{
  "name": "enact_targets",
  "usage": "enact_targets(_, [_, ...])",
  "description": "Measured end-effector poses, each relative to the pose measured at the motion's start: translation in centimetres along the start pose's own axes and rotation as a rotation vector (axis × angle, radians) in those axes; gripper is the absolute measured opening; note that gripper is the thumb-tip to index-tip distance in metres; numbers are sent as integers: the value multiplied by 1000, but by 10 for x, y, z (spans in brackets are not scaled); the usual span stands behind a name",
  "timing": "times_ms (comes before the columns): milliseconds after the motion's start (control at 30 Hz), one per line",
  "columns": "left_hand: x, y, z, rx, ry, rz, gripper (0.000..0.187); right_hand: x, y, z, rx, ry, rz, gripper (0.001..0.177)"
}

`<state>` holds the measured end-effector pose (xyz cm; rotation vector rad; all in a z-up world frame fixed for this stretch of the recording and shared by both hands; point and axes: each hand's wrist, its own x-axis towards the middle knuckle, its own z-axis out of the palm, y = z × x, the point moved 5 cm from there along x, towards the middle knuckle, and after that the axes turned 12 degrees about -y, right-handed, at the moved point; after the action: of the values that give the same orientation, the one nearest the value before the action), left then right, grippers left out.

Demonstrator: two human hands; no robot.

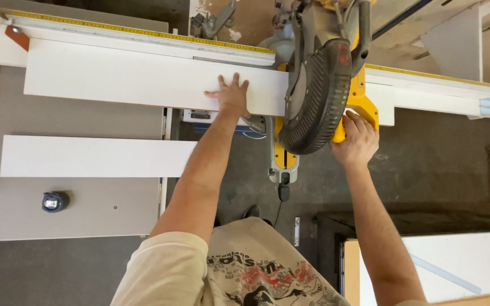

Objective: The person cuts a long white board using a miter saw, then moves the cut pieces to a jointer and stacks them. The person also handles a brown wood piece and places it on the jointer.

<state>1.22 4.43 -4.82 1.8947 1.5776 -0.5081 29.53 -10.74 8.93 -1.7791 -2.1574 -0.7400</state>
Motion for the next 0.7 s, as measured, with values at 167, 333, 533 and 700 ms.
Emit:
enact_targets(167, [5, 0, 2, -21, -11, -13, 115, 14, 11, -18, -19, -25, -22, 24])
enact_targets(333, [-9, 2, -7, -22, -53, -31, 114, 58, 49, -60, -77, -45, -65, 22])
enact_targets(533, [-11, 1, -8, 39, -160, -28, 118, 137, 86, -111, -39, -31, -183, 30])
enact_targets(700, [-12, 1, -9, 40, -158, -36, 118, 181, 104, -127, -46, 165, -243, 77])
